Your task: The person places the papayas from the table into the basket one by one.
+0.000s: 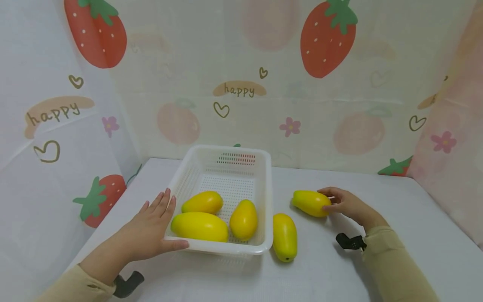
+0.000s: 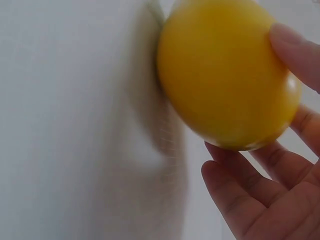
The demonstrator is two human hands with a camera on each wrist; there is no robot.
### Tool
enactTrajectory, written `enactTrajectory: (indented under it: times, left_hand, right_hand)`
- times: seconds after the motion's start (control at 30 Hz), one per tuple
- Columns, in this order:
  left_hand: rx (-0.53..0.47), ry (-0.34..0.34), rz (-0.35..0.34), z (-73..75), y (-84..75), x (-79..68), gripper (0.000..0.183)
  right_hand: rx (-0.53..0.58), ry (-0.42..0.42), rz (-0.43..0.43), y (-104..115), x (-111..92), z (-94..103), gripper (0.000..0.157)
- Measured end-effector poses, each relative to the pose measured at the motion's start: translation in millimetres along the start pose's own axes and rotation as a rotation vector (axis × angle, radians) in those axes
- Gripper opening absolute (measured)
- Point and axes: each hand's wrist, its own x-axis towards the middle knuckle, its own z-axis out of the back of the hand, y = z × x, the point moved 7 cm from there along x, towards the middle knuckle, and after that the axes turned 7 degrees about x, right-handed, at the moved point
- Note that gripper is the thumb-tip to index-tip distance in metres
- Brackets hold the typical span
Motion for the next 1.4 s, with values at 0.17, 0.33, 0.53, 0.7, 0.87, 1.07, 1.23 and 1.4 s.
enactTrajectory:
  times: [0.17,0.33,0.53,0.7,0.87,1.07,1.23,1.4]
  left_hand:
    - [0.005,-0.003,-0.001,0.8,0.1,-0.1,0.119]
    - [0.006,-0.005,0.000,1.7,0.3,-0.4,0.120]
    - [0.004,-0.004,0.001,2.3,0.4,-0.3,0.120]
    - [0.010,-0.003,0.001,2.8,0.4,-0.4,0.119]
    - [0.007,0.005,0.004,1.7,0.8,0.1,0.119]
    - [0.001,0.020,0.012,-1.5,1.2,0.5,0.120]
    - [-0.005,0.013,0.007,1.2,0.0,-0.7,0.121]
    - [0.005,0.001,0.000,3.2,-1.4,-1.8,0.121]
  right_hand:
    - [0.010,-0.009,-0.014,-5.3,1.3,-5.6,0.069]
    - [0.026,-0.021,-0.013,-8.3,0.9,-8.5,0.072]
    - [0.055,-0.047,0.021,-10.4,4.3,-9.4,0.073]
    - [0.071,-0.061,0.052,-10.2,6.9,-9.5,0.072]
    - [0.085,-0.078,0.066,-9.6,6.8,-9.1,0.068]
    - [0.101,-0.127,0.120,2.2,4.0,-1.9,0.064]
    - [0.103,-0.140,0.147,16.4,0.4,7.1,0.062]
    - [0.109,-0.134,0.189,33.8,-0.9,14.2,0.063]
